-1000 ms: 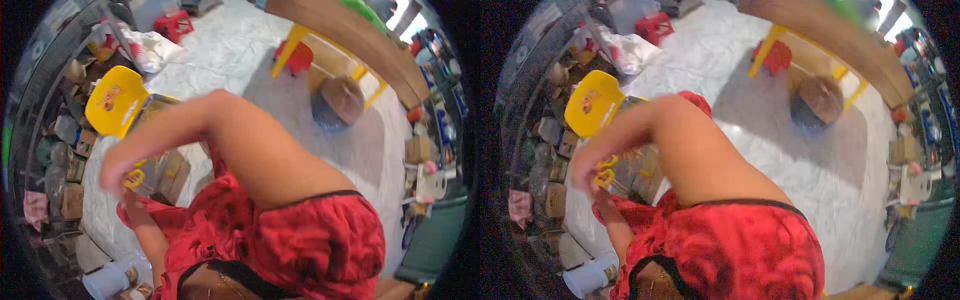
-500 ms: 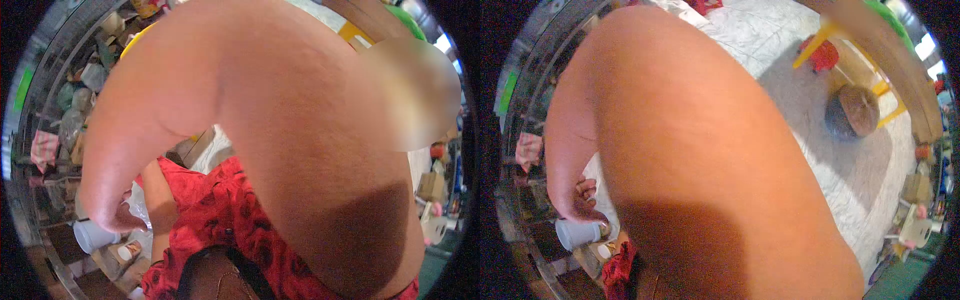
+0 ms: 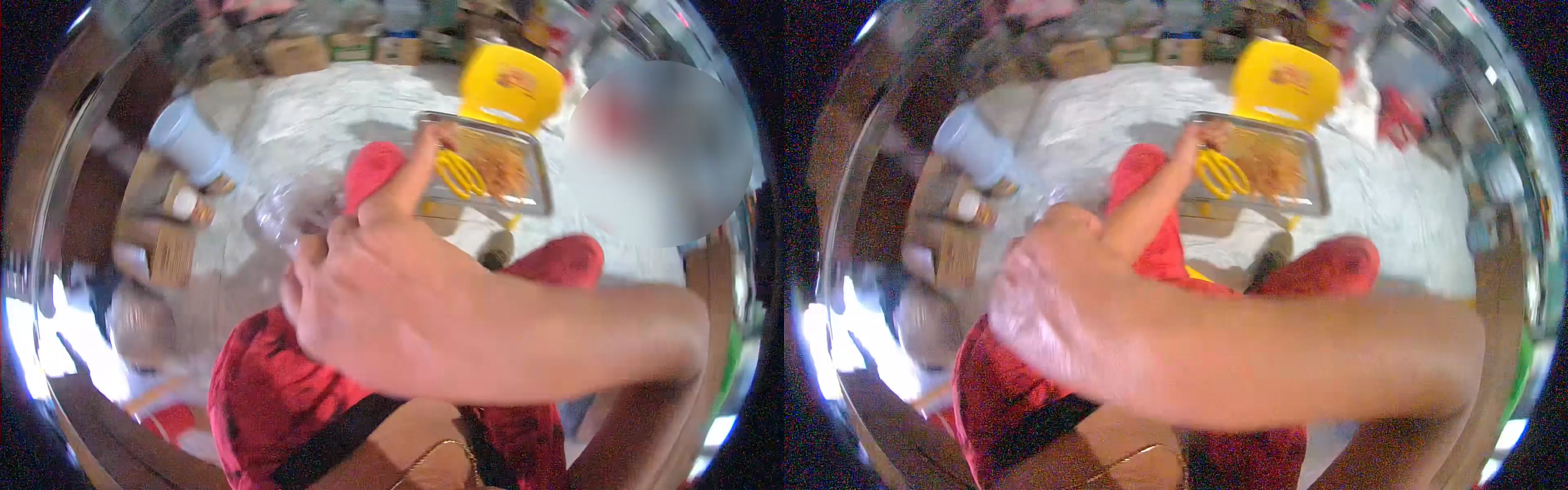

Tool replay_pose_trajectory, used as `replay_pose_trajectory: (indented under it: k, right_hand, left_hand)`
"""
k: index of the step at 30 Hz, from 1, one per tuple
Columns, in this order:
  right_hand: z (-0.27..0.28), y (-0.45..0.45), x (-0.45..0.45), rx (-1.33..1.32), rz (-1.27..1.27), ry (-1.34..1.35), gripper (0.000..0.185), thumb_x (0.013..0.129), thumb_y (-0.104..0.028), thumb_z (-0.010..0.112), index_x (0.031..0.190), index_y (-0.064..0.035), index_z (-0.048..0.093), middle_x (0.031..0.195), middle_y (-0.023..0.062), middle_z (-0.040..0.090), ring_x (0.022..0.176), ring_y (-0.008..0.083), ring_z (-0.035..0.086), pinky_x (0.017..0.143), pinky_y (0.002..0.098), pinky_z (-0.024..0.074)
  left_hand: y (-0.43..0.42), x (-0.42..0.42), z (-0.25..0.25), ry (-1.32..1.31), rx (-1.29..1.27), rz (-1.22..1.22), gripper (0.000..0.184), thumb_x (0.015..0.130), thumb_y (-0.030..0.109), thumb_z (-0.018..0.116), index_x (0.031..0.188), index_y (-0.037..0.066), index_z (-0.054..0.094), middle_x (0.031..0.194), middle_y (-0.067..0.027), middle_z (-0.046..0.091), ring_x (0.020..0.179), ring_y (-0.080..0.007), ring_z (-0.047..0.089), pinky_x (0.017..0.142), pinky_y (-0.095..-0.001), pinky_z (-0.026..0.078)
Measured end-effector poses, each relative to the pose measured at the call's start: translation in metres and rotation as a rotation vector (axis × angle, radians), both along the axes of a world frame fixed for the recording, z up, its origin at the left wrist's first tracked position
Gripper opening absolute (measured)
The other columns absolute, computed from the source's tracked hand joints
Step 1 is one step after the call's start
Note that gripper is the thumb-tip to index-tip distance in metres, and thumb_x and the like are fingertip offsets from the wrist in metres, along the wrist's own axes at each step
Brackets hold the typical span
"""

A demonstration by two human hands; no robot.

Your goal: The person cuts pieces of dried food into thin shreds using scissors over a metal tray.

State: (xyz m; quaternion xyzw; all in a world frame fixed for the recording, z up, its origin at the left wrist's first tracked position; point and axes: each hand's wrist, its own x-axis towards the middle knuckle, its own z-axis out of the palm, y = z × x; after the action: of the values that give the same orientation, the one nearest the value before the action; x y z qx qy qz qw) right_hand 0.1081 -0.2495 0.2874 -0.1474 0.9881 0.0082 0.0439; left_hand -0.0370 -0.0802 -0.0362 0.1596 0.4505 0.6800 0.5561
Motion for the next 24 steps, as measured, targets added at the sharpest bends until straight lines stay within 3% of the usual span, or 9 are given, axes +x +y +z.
replay_pose_trajectory:
  k: [3,7,10,12,13,15,19,22,24]
  right_hand:
    - [0.02,-0.033,0.02,-0.2,0.227,0.185,0.031,0.069,-0.027,0.058,0.083,0.0002,0.057,0.08,0.0129,0.057,0.074,0.029,0.056,0.066,0.0426,0.044]
    - [-0.02,-0.052,0.02,-0.757,0.317,0.568,0.043,0.066,-0.012,0.064,0.105,-0.0044,0.048,0.087,0.0121,0.053,0.08,0.0289,0.053,0.071,0.0403,0.0426]
    - [-0.031,-0.044,0.019,-0.987,0.414,0.529,0.051,0.066,-0.005,0.066,0.114,-0.0032,0.047,0.105,0.0142,0.052,0.094,0.0293,0.051,0.079,0.0358,0.0445]
    - [0.003,-0.029,0.039,-0.878,0.231,0.285,0.043,0.067,-0.022,0.063,0.103,-0.0001,0.051,0.098,0.0151,0.052,0.09,0.0296,0.051,0.078,0.0359,0.0422]
    - [0.02,-0.023,0.055,-0.731,0.038,0.193,0.052,0.07,-0.045,0.061,0.092,0.0016,0.054,0.087,0.015,0.054,0.081,0.0287,0.053,0.074,0.0375,0.0421]
    - [0.01,0.016,0.063,-0.536,0.02,0.249,0.064,0.069,-0.057,0.059,0.095,0.0019,0.053,0.088,0.0156,0.05,0.087,0.0281,0.049,0.08,0.0352,0.0392]
    - [-0.038,0.093,0.069,-0.748,-0.262,0.437,0.057,0.077,-0.046,0.057,0.103,0.0049,0.052,0.093,0.0113,0.05,0.083,0.0201,0.05,0.077,0.0308,0.0396]
    - [-0.073,0.159,0.077,-0.987,-0.34,0.547,0.038,0.087,-0.023,0.05,0.115,0.0031,0.05,0.089,0.0066,0.054,0.077,0.0142,0.05,0.071,0.027,0.0404]
    - [-0.087,0.18,0.076,-1.005,-0.501,0.624,0.035,0.087,-0.022,0.05,0.113,0.0022,0.052,0.089,0.0052,0.054,0.073,0.0131,0.049,0.07,0.0261,0.0399]
  left_hand:
    - [0.015,0.003,-0.011,-0.033,-0.003,0.006,0.038,0.085,0.039,0.043,0.104,0.006,0.05,0.081,-0.0122,0.06,0.077,-0.0249,0.059,0.065,-0.0378,0.049]
    - [0.037,0.0,-0.016,-0.039,0.027,0.019,0.038,0.086,0.038,0.043,0.104,0.006,0.05,0.079,-0.0126,0.061,0.076,-0.0254,0.059,0.065,-0.0382,0.049]
    - [0.041,-0.002,-0.016,0.006,0.087,0.042,0.034,0.082,0.037,0.047,0.093,0.006,0.056,0.072,-0.0157,0.061,0.068,-0.0273,0.06,0.056,-0.0396,0.048]
    - [0.043,-0.01,-0.001,0.038,0.093,0.07,0.033,0.081,0.036,0.048,0.092,0.006,0.056,0.072,-0.0157,0.061,0.068,-0.0276,0.06,0.057,-0.0399,0.048]
    - [0.061,-0.01,0.001,0.07,0.092,0.071,0.033,0.081,0.036,0.049,0.092,0.006,0.056,0.073,-0.0156,0.061,0.068,-0.0277,0.06,0.057,-0.04,0.048]
    - [0.067,-0.017,0.023,0.142,0.089,0.099,0.032,0.08,0.035,0.049,0.091,0.006,0.057,0.073,-0.0155,0.061,0.069,-0.028,0.06,0.058,-0.0403,0.048]
    - [0.081,-0.027,0.096,0.439,0.066,0.144,0.03,0.078,0.033,0.051,0.09,0.006,0.058,0.074,-0.0154,0.061,0.07,-0.0286,0.06,0.059,-0.0408,0.048]
    - [0.073,-0.019,0.159,0.721,0.055,0.127,0.029,0.077,0.032,0.052,0.089,0.006,0.058,0.075,-0.0153,0.062,0.071,-0.029,0.06,0.06,-0.0412,0.048]
    - [0.093,-0.017,0.18,0.931,0.051,0.095,0.028,0.076,0.031,0.053,0.088,0.006,0.059,0.076,-0.0152,0.062,0.071,-0.0292,0.06,0.06,-0.0415,0.047]
